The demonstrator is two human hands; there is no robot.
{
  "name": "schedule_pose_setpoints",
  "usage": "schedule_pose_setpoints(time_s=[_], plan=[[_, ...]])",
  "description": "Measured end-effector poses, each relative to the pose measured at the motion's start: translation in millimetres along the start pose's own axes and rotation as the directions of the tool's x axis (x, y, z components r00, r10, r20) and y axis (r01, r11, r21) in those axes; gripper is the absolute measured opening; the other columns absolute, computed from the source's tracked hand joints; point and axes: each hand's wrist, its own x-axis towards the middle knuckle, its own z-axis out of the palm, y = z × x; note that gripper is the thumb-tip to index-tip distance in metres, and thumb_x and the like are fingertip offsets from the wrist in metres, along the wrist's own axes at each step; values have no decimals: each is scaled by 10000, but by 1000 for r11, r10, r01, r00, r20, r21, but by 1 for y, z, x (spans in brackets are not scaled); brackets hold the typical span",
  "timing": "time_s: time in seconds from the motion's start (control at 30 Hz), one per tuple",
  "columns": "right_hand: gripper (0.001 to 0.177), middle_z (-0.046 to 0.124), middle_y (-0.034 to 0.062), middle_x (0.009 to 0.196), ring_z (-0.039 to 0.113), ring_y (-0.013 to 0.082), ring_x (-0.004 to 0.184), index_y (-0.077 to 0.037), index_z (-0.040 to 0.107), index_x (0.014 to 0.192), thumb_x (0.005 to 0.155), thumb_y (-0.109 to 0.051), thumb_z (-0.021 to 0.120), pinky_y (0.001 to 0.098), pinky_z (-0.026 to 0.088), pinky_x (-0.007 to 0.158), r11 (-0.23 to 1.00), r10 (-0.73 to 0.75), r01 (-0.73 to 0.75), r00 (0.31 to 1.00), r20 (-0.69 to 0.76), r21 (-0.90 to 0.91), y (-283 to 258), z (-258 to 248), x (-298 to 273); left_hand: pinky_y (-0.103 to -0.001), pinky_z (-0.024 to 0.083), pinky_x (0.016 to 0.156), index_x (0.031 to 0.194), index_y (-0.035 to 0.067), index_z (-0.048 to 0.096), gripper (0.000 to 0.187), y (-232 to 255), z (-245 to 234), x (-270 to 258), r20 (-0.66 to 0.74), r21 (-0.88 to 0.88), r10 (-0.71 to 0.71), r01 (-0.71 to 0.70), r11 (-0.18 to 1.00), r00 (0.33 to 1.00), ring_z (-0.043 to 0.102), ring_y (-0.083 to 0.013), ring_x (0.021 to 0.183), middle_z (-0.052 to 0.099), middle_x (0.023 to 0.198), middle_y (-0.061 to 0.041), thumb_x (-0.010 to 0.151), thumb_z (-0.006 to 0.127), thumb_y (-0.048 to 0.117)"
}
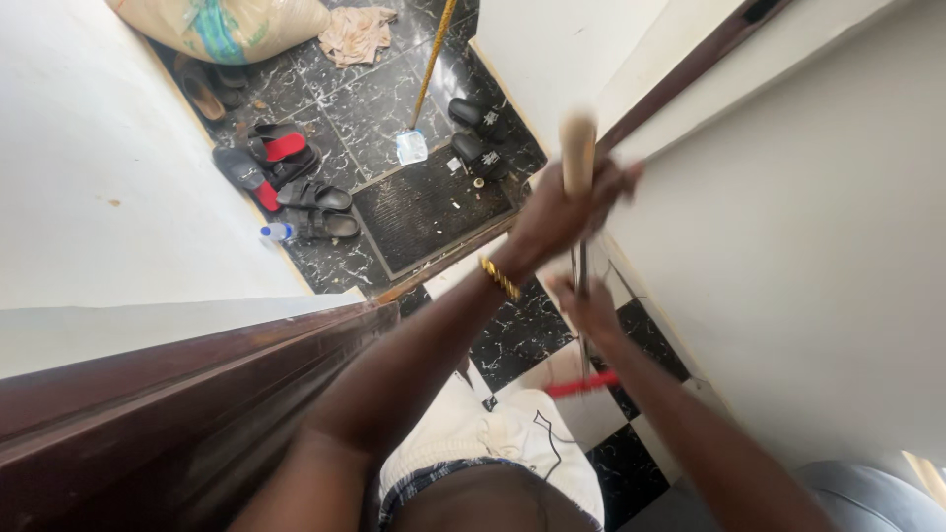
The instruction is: The person assembles a broom by attaching a wooden handle to a metal shaft. They repeatedly attempt to align and push the handle onto the shaft, adjusting their grip and position multiple times.
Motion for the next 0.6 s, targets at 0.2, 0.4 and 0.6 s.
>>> schedule_pose_setpoints(time_s=[0.2, 0.4, 0.6], plan=[[300, 678, 99, 653, 630, 159, 571, -68, 779, 1109, 965, -309, 671, 333, 482, 512, 983, -165, 165, 986, 0, 78, 61, 62, 24, -218, 517, 381, 926, 88, 658, 258, -60, 4, -26, -121, 67, 5, 3, 998, 993, 619, -60, 497, 685, 718, -5, 1019, 544, 300], [277, 693, 31, 654, 672, 115, 561, -104, 700, 1218, 963, -180, 625, 276, 575, 542, 845, -520, 469, 834, 187, 259, -167, 89, 74, -204, 430, 427, 950, 55, 640, 223, 86, -104, -1, -78, 165, 594, -577, 800, 801, 571, -37, 535, 593, 658, 14, 1088, 647, 231], [123, 708, 60, 706, 699, 115, 627, -41, 750, 898, 975, -74, 659, 278, 597, 572, 426, -898, 901, 411, 157, 84, -236, 43, 67, -199, 496, 553, 1075, 47, 652, 283, 164, -69, -39, -68, 381, 789, -715, 586, 610, 639, -57, 668, 659, 812, -3, 1148, 683, 319]])
